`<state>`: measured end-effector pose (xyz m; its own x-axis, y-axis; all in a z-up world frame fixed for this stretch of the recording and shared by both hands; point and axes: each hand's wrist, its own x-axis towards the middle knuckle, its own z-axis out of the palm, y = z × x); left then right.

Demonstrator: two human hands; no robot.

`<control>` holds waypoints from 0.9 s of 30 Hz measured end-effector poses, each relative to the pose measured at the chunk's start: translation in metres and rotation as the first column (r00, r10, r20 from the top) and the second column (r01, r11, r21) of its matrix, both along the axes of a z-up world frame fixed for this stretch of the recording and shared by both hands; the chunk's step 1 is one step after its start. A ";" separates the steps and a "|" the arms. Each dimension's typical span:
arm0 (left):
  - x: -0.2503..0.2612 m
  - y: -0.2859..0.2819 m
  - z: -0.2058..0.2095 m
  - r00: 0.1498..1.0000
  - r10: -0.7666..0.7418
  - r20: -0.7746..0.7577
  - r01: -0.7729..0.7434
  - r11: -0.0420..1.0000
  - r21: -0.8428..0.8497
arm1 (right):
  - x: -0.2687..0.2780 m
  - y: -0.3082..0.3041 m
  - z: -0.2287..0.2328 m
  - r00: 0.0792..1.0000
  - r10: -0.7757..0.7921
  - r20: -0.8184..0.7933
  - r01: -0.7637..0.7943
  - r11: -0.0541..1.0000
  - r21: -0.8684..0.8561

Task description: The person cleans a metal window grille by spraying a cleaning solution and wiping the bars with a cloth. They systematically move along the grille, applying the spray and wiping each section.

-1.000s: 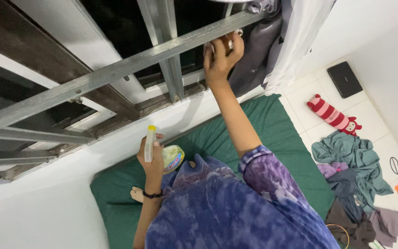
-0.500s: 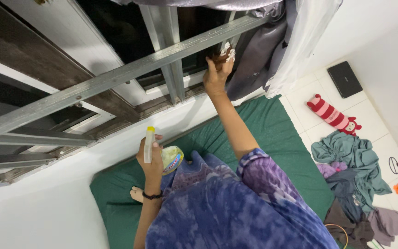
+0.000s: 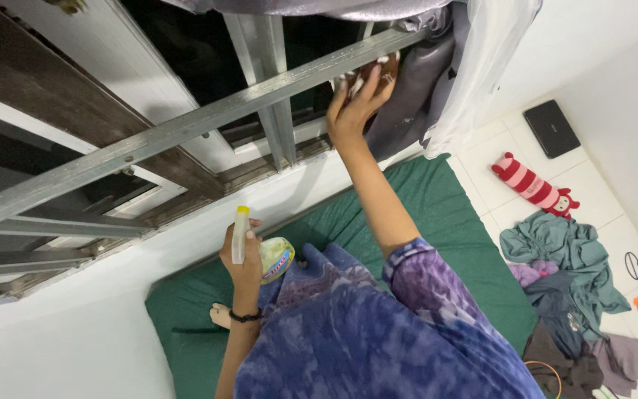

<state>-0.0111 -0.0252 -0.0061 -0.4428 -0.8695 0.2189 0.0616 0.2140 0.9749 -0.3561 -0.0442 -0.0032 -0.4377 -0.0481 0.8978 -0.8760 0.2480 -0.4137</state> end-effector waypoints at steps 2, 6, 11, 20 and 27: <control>-0.001 0.001 0.001 1.000 -0.007 -0.020 0.007 1.000 0.024 | -0.003 -0.005 0.015 0.990 -0.018 0.138 0.020 1.000 -0.010; -0.004 0.002 0.000 1.000 0.016 0.004 -0.016 0.999 0.041 | -0.007 -0.012 0.019 0.987 -0.036 0.156 0.045 0.997 -0.055; -0.007 0.003 0.001 1.000 0.012 0.005 -0.012 1.000 0.018 | -0.015 -0.019 0.003 0.978 -0.181 0.103 0.186 0.982 -0.043; -0.008 0.005 0.001 1.000 -0.012 -0.018 0.013 0.999 0.029 | -0.014 -0.006 -0.094 0.977 -0.182 0.114 0.169 0.979 0.114; -0.001 0.005 -0.004 0.999 -0.016 -0.040 0.016 1.000 -0.001 | -0.015 0.003 -0.154 0.966 -0.237 0.106 0.207 0.949 0.239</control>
<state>-0.0117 -0.0204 -0.0097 -0.4476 -0.8621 0.2376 0.1043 0.2136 0.9713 -0.3715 -0.0416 -0.1573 -0.5739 -0.1296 0.8086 -0.7295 0.5296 -0.4329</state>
